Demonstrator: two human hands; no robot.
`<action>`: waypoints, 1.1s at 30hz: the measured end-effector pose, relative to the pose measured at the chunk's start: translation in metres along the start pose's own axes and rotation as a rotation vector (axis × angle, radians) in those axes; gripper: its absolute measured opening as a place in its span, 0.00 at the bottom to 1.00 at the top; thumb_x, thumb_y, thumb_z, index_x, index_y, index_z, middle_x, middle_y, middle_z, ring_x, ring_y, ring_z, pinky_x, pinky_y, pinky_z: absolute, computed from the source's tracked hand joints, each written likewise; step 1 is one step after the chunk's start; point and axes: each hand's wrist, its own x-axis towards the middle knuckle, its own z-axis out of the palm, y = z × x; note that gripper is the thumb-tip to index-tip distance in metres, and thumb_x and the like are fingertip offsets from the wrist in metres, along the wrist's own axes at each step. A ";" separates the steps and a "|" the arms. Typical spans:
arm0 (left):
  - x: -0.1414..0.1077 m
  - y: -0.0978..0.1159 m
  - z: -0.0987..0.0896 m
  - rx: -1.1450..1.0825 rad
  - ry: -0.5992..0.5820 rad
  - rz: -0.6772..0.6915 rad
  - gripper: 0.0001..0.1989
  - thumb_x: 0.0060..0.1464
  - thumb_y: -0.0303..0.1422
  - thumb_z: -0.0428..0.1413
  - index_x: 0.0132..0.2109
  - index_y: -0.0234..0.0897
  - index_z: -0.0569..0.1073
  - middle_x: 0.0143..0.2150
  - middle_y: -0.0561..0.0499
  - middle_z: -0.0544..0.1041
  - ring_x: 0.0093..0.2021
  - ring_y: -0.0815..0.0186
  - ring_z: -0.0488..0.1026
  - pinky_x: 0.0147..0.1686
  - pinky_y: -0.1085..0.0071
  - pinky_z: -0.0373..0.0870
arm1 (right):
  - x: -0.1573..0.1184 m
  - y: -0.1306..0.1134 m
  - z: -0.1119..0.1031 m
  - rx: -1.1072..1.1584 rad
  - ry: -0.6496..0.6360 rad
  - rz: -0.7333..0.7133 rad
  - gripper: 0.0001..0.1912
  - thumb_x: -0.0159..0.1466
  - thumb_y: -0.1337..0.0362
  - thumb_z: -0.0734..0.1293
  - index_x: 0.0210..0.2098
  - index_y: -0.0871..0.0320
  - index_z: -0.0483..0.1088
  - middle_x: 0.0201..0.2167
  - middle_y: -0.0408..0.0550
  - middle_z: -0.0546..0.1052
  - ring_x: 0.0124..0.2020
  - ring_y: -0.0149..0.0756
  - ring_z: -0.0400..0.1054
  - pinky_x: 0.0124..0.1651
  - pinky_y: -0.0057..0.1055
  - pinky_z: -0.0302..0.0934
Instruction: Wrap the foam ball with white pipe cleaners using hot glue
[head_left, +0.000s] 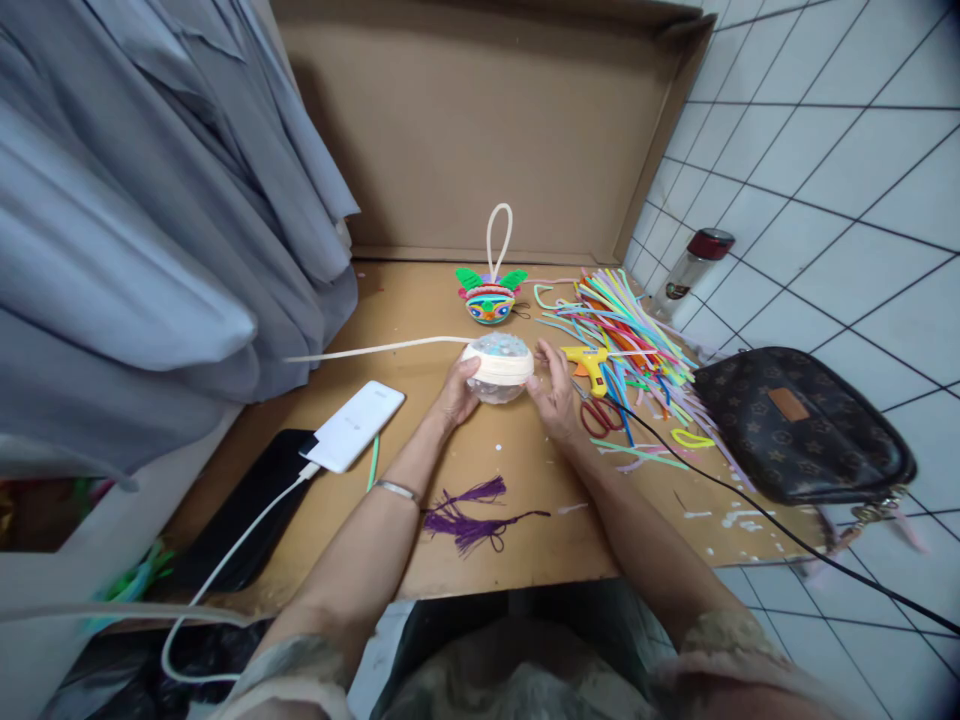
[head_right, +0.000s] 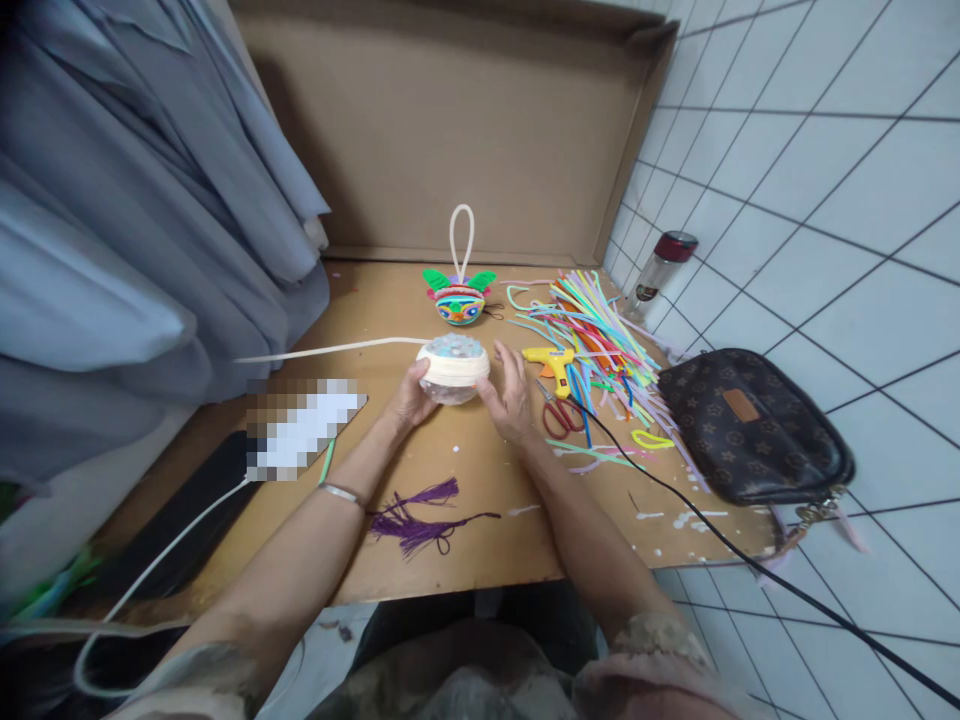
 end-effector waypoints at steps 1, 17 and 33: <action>0.000 0.000 0.001 -0.012 -0.010 -0.008 0.39 0.39 0.57 0.64 0.53 0.34 0.73 0.49 0.39 0.83 0.56 0.46 0.78 0.57 0.53 0.74 | -0.001 0.000 0.002 0.002 -0.023 -0.008 0.33 0.71 0.47 0.57 0.69 0.59 0.57 0.60 0.63 0.70 0.60 0.49 0.68 0.63 0.48 0.64; 0.002 -0.005 0.006 0.006 0.071 0.018 0.37 0.43 0.55 0.63 0.53 0.33 0.72 0.50 0.39 0.82 0.55 0.49 0.79 0.56 0.54 0.75 | -0.005 -0.008 0.017 -0.206 0.037 -0.053 0.29 0.74 0.54 0.56 0.70 0.59 0.59 0.60 0.64 0.72 0.62 0.49 0.68 0.65 0.50 0.64; 0.003 -0.012 0.009 -0.042 0.177 0.030 0.34 0.45 0.54 0.64 0.53 0.36 0.72 0.51 0.42 0.82 0.54 0.50 0.79 0.55 0.57 0.76 | -0.007 -0.026 0.023 -0.161 -0.064 -0.086 0.33 0.72 0.50 0.58 0.73 0.53 0.55 0.73 0.62 0.55 0.74 0.55 0.50 0.70 0.57 0.54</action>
